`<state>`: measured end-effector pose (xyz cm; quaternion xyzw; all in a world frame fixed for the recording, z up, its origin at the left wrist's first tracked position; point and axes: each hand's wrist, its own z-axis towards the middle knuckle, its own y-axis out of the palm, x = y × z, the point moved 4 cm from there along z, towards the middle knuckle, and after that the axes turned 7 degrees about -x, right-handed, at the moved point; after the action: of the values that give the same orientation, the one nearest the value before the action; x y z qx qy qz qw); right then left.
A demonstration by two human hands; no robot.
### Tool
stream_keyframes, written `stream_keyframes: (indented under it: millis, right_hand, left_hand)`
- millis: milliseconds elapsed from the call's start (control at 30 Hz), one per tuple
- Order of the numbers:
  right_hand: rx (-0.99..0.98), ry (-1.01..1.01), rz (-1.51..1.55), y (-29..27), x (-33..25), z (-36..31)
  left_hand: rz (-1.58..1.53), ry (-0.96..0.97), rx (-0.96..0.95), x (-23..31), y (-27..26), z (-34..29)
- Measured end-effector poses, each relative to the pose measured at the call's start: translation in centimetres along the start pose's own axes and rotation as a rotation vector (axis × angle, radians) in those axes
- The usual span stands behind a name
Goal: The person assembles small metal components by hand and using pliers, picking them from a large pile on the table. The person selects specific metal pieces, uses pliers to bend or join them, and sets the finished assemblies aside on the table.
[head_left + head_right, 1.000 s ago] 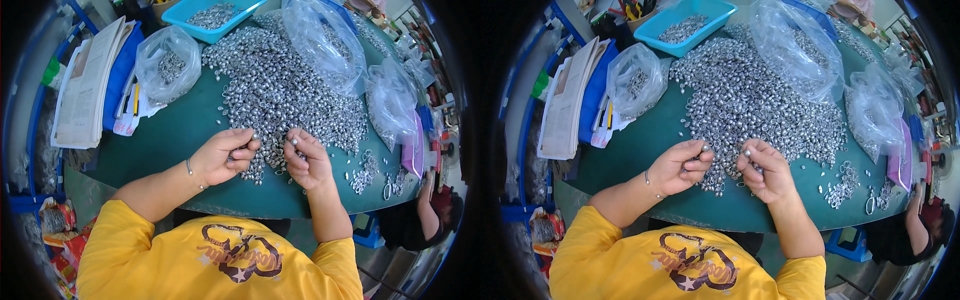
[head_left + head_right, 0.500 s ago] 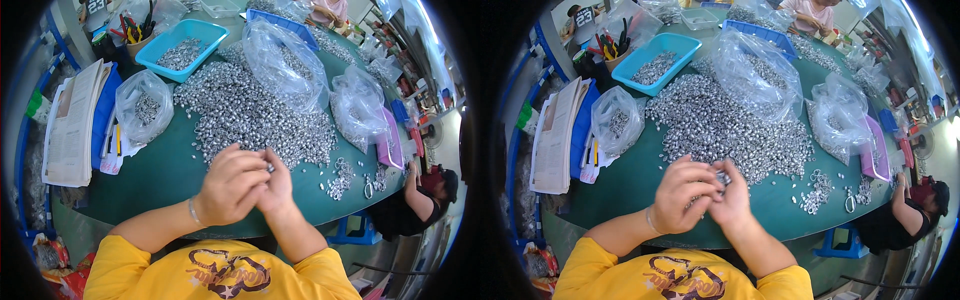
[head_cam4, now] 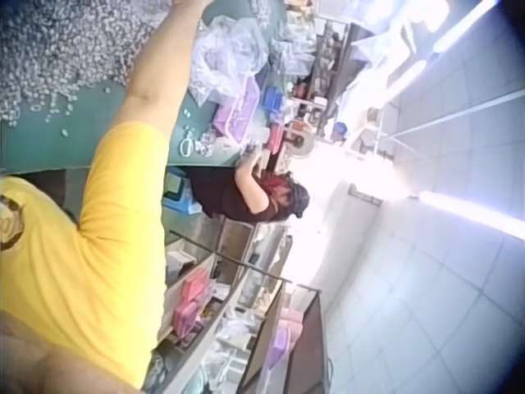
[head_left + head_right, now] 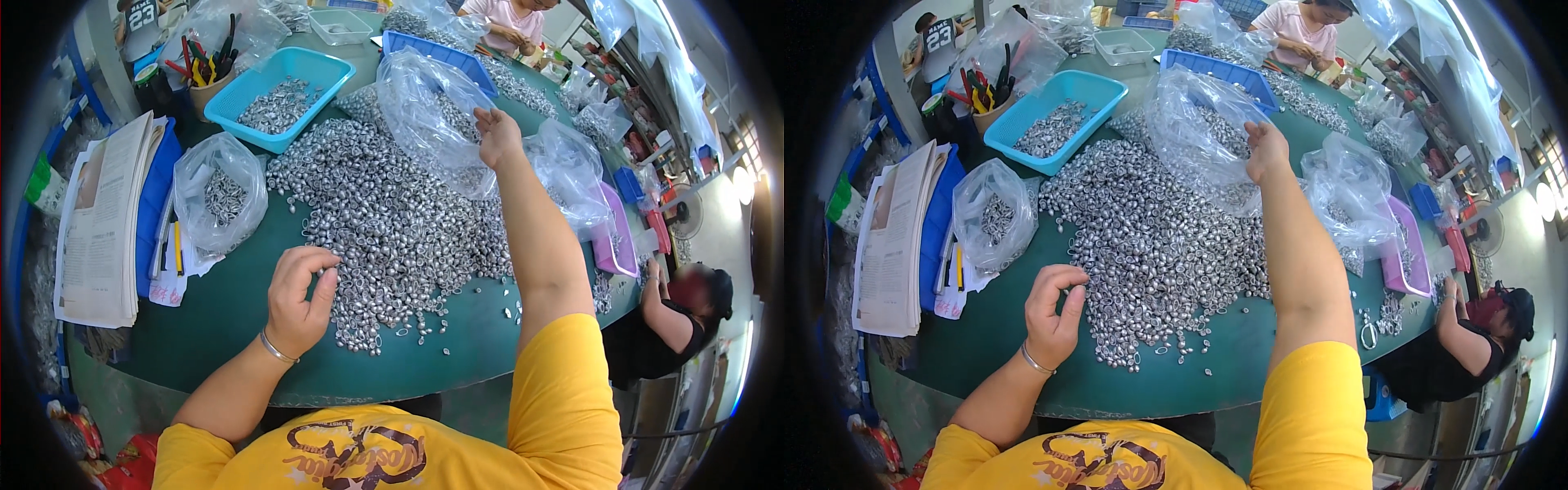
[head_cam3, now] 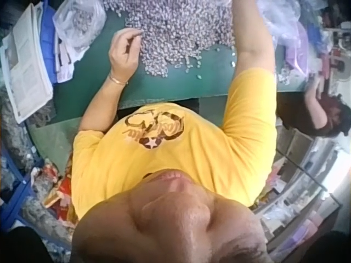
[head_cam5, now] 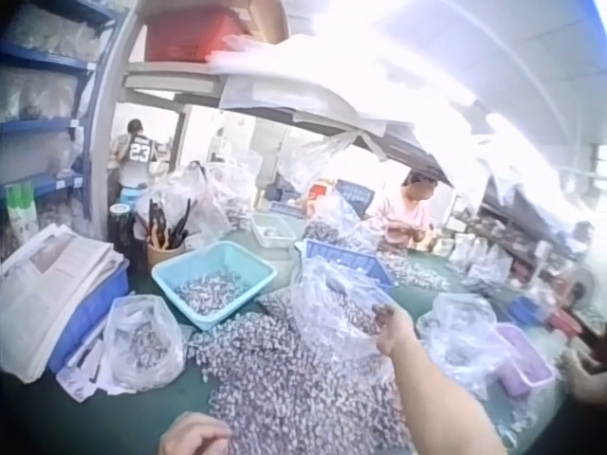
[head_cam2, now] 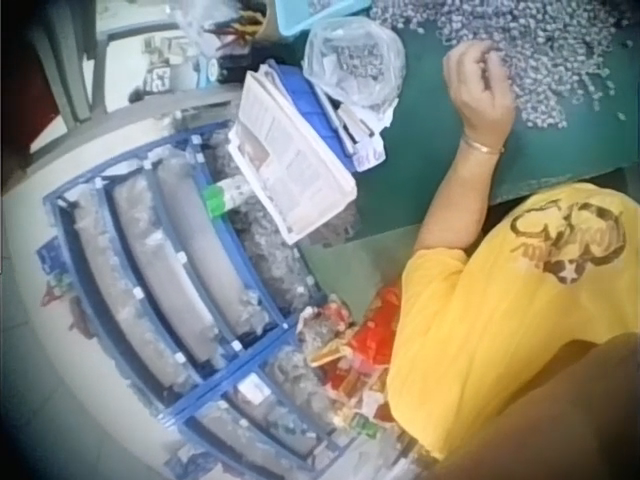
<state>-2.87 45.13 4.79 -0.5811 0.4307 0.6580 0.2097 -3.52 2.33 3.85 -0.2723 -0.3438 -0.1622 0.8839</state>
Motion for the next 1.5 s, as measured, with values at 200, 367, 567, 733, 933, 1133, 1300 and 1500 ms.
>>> stream_keyframes:
  millis: [200, 367, 567, 733, 933, 1133, 1300, 1500]
  right_hand:
    - [-0.178, -0.403, -0.703, 5.5, -1.7, -10.4]
    - [-0.884, -0.724, -1.424, 7.7, 5.2, -24.1]
    - [-1.150, -0.654, -1.640, 6.4, 7.5, -30.7]
    - [-1.099, -0.640, -1.612, 4.2, 7.5, -31.9]
    - [-1.011, -0.766, -1.645, 4.7, 7.0, -28.9]
    - [-0.680, -0.926, -1.143, 6.0, 4.7, -25.9]
    - [-0.594, -0.943, -1.209, 8.3, 6.1, -23.2]
    - [-0.620, -0.826, -1.606, 10.7, 6.2, -22.9]
  left_hand:
    - [0.158, 0.034, -0.133, -0.2, 0.1, 0.2]
    - [0.406, -0.122, -0.556, -1.2, 2.9, -1.9]
    - [0.472, -0.017, -0.781, -0.4, 4.0, -4.1]
    - [0.496, 0.017, -0.840, 1.0, 5.7, -5.1]
    - [0.653, 0.052, -0.786, -0.9, 6.5, -2.0]
    - [0.754, 0.039, -0.733, -0.7, 5.8, -1.3]
    - [0.738, 0.009, -0.679, -0.4, 5.2, -1.8]
    - [0.702, -0.006, -0.672, -0.8, 5.4, -2.0]
